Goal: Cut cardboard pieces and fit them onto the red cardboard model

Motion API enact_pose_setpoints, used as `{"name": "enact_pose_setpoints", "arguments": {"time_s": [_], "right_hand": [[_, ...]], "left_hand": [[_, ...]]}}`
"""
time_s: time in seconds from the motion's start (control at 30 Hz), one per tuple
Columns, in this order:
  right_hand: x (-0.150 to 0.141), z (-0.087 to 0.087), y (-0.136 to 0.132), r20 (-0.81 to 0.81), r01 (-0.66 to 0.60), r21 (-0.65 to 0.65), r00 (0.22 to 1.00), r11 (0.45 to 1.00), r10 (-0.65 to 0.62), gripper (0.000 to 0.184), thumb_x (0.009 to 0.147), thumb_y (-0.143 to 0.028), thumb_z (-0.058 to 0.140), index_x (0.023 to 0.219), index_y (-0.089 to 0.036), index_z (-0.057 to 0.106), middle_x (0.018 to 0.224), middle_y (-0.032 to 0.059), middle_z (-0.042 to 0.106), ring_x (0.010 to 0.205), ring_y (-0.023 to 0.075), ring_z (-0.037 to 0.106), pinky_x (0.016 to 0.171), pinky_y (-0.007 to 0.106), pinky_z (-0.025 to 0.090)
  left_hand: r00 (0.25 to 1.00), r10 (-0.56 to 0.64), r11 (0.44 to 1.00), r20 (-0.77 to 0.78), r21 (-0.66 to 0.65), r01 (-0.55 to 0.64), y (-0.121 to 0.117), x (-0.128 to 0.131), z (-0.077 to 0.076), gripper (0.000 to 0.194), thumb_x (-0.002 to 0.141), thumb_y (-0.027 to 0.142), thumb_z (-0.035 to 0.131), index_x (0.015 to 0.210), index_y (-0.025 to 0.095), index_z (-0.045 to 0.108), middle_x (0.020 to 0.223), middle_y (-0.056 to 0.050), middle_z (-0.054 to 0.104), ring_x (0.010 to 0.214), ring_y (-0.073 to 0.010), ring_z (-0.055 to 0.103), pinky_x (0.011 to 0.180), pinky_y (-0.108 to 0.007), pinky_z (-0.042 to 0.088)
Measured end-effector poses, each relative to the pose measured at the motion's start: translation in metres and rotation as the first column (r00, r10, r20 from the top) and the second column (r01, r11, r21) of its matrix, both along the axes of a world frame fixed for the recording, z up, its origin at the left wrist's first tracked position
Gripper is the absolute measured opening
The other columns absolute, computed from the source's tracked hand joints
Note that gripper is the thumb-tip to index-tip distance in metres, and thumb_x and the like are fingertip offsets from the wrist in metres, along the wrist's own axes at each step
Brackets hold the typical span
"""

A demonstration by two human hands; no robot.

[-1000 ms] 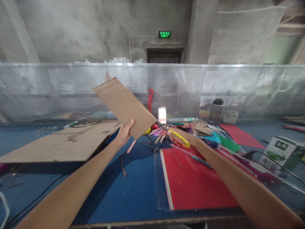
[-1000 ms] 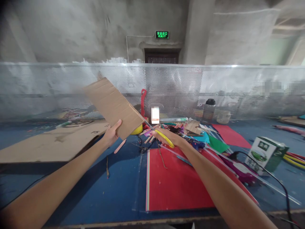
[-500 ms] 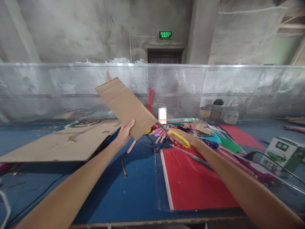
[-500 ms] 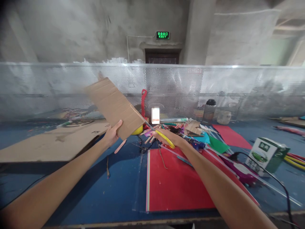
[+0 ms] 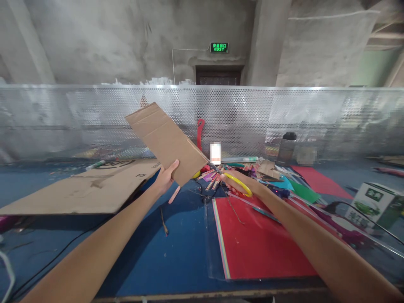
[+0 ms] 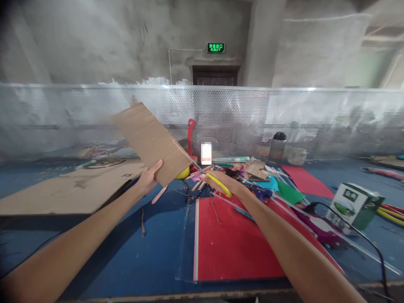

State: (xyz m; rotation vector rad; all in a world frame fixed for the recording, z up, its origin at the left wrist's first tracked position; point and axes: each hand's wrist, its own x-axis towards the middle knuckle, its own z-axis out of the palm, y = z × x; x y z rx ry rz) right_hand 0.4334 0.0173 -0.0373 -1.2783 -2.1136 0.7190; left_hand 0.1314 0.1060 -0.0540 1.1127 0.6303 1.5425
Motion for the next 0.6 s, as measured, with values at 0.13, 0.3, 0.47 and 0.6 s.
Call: {"name": "enact_pose_setpoints", "arguments": {"time_s": [0.13,0.3,0.47,0.6], "right_hand": [[-0.005,0.002,0.002,0.045,0.046,0.049,0.998,0.998,-0.048,0.049,0.094,-0.068,0.045,0.077,-0.021,0.046,0.059,-0.0035,0.049,0.043,0.0092,0.044,0.04,0.021,0.036],[-0.008,0.008,-0.001,0.103,0.062,0.084,0.992,0.994,-0.071,0.052,0.097,-0.068,0.037,0.074,-0.021,0.044,0.06,-0.0012,0.049,0.046,0.0098,0.043,0.044,0.023,0.033],[-0.013,0.014,-0.008,0.127,0.083,0.12,0.987,0.989,-0.098,0.052,0.099,-0.065,0.035,0.072,-0.021,0.042,0.06,-0.001,0.047,0.049,0.0102,0.04,0.046,0.024,0.031],[-0.016,0.016,-0.011,0.146,0.069,0.186,0.985,0.98,-0.097,0.053,0.1,-0.063,0.032,0.068,-0.021,0.041,0.06,-0.0005,0.045,0.054,0.0119,0.04,0.05,0.026,0.032]], "left_hand": [[1.0,-0.002,1.0,-0.007,0.002,0.002,-0.002,0.0,0.001,0.043,0.081,0.026,0.081,0.121,0.021,0.069,0.129,-0.01,0.072,0.104,-0.0228,0.073,0.081,-0.031,0.064],[1.0,-0.009,1.0,-0.013,-0.001,0.009,-0.001,-0.002,-0.001,0.041,0.08,0.027,0.082,0.119,0.019,0.07,0.13,-0.011,0.071,0.106,-0.0237,0.073,0.08,-0.031,0.064],[1.0,-0.023,1.0,-0.012,0.01,0.023,0.001,-0.005,-0.002,0.048,0.078,0.028,0.084,0.123,0.021,0.069,0.131,-0.011,0.071,0.11,-0.025,0.072,0.086,-0.033,0.063],[1.0,0.004,1.0,-0.009,-0.03,-0.004,-0.001,-0.004,0.0,0.045,0.078,0.027,0.084,0.12,0.019,0.07,0.131,-0.012,0.071,0.111,-0.026,0.072,0.087,-0.034,0.063]]}}
